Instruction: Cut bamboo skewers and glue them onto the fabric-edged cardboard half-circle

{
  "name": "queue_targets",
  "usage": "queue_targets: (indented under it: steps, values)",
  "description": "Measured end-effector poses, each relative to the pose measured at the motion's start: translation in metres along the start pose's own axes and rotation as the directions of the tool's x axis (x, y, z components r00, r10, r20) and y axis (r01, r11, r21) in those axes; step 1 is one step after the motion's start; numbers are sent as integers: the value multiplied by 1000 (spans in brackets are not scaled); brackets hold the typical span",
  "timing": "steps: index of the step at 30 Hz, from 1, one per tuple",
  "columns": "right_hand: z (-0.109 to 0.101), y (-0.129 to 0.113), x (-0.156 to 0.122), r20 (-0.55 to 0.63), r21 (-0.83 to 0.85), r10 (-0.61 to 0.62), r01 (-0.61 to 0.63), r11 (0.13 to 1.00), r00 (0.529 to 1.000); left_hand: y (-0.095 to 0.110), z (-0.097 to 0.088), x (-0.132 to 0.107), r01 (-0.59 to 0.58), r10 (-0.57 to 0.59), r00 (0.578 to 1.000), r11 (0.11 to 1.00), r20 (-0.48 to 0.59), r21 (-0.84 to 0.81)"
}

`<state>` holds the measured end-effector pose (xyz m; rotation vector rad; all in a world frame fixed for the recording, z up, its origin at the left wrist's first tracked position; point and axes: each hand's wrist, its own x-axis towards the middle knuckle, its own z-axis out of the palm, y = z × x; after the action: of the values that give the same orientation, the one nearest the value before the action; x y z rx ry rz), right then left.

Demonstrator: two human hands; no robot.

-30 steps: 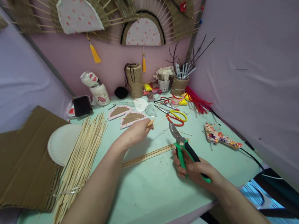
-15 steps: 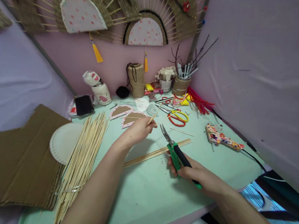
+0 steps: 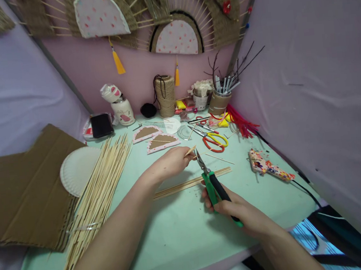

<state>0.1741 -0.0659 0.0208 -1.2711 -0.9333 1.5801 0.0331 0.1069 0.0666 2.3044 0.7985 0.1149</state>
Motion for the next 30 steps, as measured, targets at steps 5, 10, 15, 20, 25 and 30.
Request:
queue_targets:
  steps: [5, 10, 15, 20, 25, 30]
  values:
    - [-1, 1, 0, -5, 4, 7, -7, 1000, 1000, 2, 0, 0, 16, -16, 1000, 1000, 10, 3]
    - [-1, 0, 0, 5, -29, 4, -4, 1000, 1000, 3, 0, -1, 27, -27, 1000, 1000, 3, 8]
    - [0, -2, 0, 2, -58, 16, -16, 998, 1000, 4, 0, -1, 48, -48, 999, 999, 9, 4]
    - [-2, 1, 1, 12, -102, 4, -3, 995, 1000, 3, 0, -1, 38, -38, 999, 999, 6, -17]
    - [-4, 2, 1, 8, -152, -1, 3, 988, 1000, 2, 1, -2, 43, -43, 999, 999, 1, -21]
    - [-4, -2, 0, 6, -177, 5, -4, 984, 1000, 3, 0, -2, 45, -45, 999, 999, 1, -24]
